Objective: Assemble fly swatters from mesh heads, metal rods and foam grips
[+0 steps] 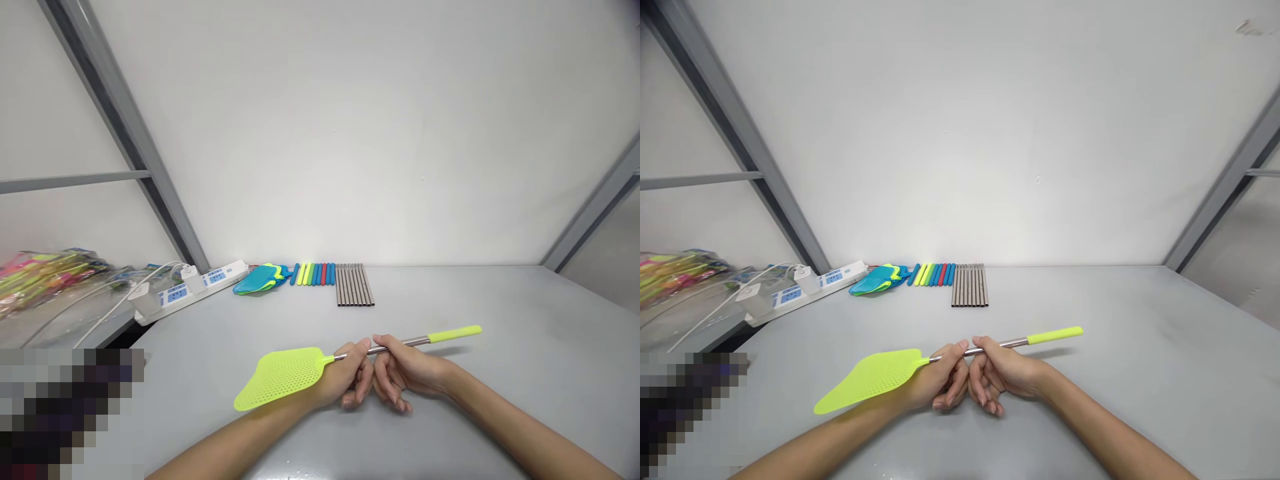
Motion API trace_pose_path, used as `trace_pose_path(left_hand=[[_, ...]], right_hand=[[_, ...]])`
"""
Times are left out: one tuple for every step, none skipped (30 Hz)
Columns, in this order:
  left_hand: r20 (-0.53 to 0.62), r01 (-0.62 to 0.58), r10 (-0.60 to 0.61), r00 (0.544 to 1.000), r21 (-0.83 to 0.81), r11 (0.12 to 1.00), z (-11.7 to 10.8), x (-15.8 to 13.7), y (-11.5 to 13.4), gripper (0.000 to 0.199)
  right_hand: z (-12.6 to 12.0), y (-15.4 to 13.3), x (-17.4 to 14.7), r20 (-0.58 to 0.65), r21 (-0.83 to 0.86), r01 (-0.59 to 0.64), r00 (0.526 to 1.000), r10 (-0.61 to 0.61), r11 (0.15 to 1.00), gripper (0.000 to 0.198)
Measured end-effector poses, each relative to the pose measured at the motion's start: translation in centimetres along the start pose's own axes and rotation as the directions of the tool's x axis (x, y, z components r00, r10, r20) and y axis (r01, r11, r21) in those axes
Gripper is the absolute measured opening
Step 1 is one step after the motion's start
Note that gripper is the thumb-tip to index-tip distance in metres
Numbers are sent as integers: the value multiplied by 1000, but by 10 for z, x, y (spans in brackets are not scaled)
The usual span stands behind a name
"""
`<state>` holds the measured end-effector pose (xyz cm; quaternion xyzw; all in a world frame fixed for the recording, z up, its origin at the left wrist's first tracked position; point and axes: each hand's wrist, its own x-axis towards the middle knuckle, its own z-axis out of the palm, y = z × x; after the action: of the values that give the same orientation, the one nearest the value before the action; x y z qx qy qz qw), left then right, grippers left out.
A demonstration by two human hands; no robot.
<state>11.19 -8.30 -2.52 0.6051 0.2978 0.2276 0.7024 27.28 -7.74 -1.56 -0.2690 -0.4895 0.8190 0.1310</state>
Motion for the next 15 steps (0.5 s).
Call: trace_pose_path(left_hand=[[-8,-8,8,1000,5,1000,0,1,0,63],[-20,-20,20,1000,3,1000,-1,2,0,63],[-40,-37,37,998,-6,999,-1,4,1,62],[-67,-55,53,996,-28,998,-2,6,1,61],[-97,-73,67,993,-60,996,-2,9,2,59],[-133,-94,81,988,-100,990,-3,11,3,56],[-170,-119,95,981,-140,983,-4,13,4,53],[-207,-148,111,972,-174,974,-4,14,5,49],[-245,-178,128,961,-195,964,-5,15,6,45],[-277,-205,143,950,-207,957,-5,15,7,41],[-300,-220,151,942,-213,952,-5,15,8,39],[-311,-223,148,939,-221,949,-5,15,9,37],[-314,-220,141,939,-231,948,-5,14,9,35],[-313,-216,135,940,-242,946,-5,14,9,34],[-311,-213,129,942,-252,944,-5,14,10,32]], right_hand=[[0,-1,0,-10,-17,6,1000,-6,1000,67],[0,-3,-1,-26,-36,16,1000,-17,999,67],[1,-5,-1,-50,-54,35,998,-38,998,65],[2,-7,-1,-86,-69,67,994,-73,995,63],[3,-9,-1,-132,-78,110,984,-119,991,60],[4,-10,-1,-183,-81,157,968,-170,984,56],[6,-11,0,-229,-78,201,950,-214,976,53],[7,-11,2,-267,-73,236,931,-247,969,50],[8,-11,3,-296,-67,260,917,-268,963,48],[9,-11,4,-320,-58,277,905,-280,959,46],[9,-11,5,-340,-49,288,895,-287,956,43],[8,-11,6,-361,-43,298,885,-293,954,41],[7,-10,7,-383,-41,307,874,-299,951,39],[6,-10,7,-404,-42,314,863,-304,949,37],[4,-10,7,-421,-44,317,854,-306,947,35]])
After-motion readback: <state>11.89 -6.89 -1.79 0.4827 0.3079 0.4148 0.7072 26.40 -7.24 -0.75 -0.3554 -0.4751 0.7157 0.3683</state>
